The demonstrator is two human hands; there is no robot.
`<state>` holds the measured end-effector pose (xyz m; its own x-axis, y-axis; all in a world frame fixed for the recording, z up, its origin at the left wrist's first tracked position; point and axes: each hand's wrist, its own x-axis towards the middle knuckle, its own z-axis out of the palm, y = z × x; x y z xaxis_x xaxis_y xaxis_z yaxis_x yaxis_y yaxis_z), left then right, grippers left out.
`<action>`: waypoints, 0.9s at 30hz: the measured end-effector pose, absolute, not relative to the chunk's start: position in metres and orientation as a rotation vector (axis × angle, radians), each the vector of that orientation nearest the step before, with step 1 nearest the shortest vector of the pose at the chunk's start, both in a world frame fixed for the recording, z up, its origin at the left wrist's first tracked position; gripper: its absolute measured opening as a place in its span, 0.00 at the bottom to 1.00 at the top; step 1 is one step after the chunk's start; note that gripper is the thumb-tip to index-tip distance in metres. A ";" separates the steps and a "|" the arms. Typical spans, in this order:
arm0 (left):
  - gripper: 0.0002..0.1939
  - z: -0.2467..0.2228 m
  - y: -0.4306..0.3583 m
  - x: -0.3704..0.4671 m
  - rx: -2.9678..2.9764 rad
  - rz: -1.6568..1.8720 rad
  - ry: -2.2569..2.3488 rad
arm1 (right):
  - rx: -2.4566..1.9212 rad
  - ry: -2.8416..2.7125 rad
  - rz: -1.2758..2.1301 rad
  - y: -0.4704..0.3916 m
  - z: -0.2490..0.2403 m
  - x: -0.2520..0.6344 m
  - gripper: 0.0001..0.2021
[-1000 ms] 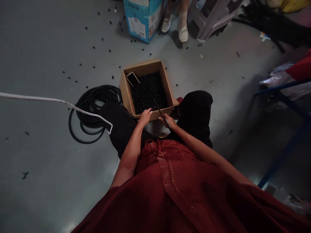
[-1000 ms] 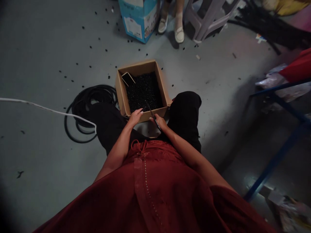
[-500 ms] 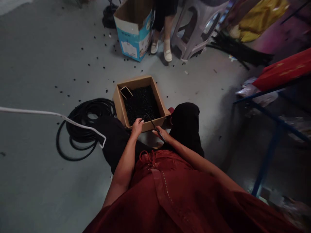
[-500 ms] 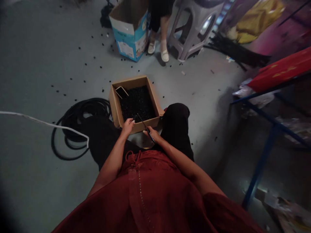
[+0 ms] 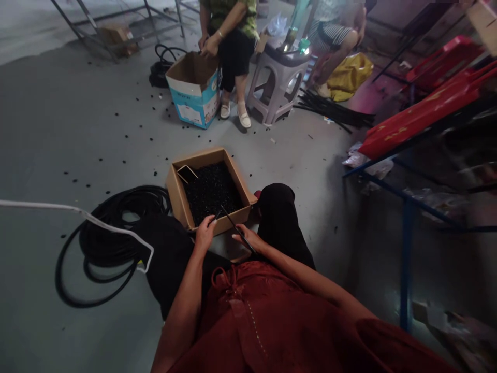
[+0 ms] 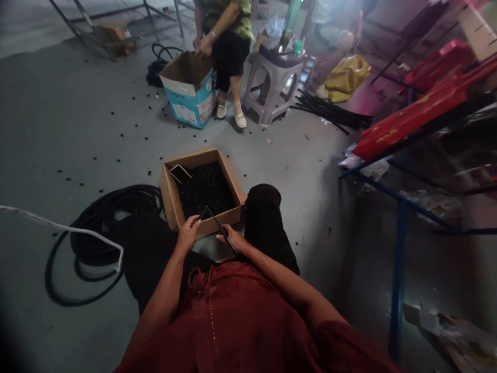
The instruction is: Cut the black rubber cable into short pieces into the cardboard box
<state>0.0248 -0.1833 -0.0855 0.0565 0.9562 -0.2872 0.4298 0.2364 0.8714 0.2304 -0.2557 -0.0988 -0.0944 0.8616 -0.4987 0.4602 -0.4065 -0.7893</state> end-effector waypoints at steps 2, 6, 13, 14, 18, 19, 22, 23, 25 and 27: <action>0.14 -0.081 -0.187 0.023 1.358 0.697 1.527 | -1.837 -1.430 1.509 -0.257 -0.095 0.230 0.27; 0.16 -0.082 -0.189 0.024 1.304 0.679 1.484 | -1.869 -1.471 1.495 -0.255 -0.094 0.229 0.21; 0.22 -0.092 -0.181 0.033 1.235 0.623 1.534 | -1.804 -1.524 1.441 -0.249 -0.098 0.224 0.20; 0.21 -0.092 -0.180 0.034 1.236 0.619 1.544 | -1.795 -1.512 1.435 -0.249 -0.099 0.224 0.20; 0.20 -0.088 -0.179 0.037 1.252 0.628 1.572 | -1.804 -1.448 1.419 -0.247 -0.105 0.222 0.22; 0.19 -0.087 -0.179 0.037 1.258 0.631 1.581 | -1.813 -1.432 1.415 -0.247 -0.107 0.222 0.22; 0.19 -0.088 -0.180 0.037 1.270 0.612 1.590 | -1.812 -1.451 1.405 -0.245 -0.112 0.223 0.24; 0.19 -0.089 -0.181 0.037 1.278 0.592 1.577 | -1.799 -1.481 1.404 -0.245 -0.113 0.223 0.25; 0.19 -0.090 -0.182 0.036 1.276 0.571 1.575 | -1.768 -1.540 1.389 -0.245 -0.112 0.225 0.27; 0.20 -0.090 -0.183 0.037 1.282 0.543 1.569 | -1.765 -1.559 1.402 -0.245 -0.111 0.226 0.28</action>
<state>0.0368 -0.1826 -0.0897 0.0587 0.9109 -0.4084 0.4630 0.3376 0.8196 0.2264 -0.2454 -0.1111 -0.1242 0.9033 -0.4106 0.5040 -0.2991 -0.8103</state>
